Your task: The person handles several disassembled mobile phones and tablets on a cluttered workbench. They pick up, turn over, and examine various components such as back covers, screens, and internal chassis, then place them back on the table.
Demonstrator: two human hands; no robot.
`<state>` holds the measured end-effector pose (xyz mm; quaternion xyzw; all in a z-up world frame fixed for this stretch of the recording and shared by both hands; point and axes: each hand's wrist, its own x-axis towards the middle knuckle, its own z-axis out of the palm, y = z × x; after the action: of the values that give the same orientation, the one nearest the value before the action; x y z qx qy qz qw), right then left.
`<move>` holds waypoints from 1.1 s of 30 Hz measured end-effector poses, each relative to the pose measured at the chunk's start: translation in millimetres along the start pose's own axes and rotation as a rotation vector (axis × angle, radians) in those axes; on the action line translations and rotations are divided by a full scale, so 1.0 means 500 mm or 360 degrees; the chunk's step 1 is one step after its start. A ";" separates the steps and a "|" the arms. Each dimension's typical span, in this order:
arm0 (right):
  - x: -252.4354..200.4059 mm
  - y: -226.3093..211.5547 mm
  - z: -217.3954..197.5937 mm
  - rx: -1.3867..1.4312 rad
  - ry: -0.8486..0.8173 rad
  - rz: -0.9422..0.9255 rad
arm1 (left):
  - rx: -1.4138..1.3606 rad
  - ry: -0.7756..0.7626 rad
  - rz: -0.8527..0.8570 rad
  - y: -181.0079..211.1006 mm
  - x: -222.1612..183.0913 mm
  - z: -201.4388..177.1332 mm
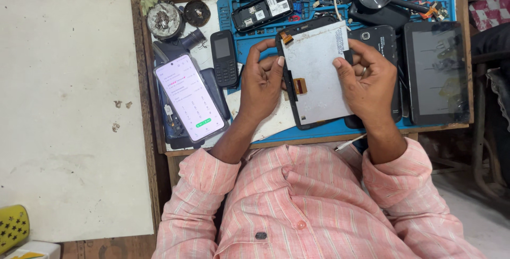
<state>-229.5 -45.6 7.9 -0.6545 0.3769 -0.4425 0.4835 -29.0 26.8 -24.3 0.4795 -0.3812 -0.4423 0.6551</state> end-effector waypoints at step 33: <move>0.007 -0.041 0.008 -0.1004 0.0004 -0.0315 | 0.0158 -0.0035 0.0061 0.013 -0.001 -0.001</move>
<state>-223.3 -42.3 27.9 -0.8048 0.4307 -0.3496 0.2112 -27.1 28.3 -18.0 0.4990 -0.4190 -0.4154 0.6347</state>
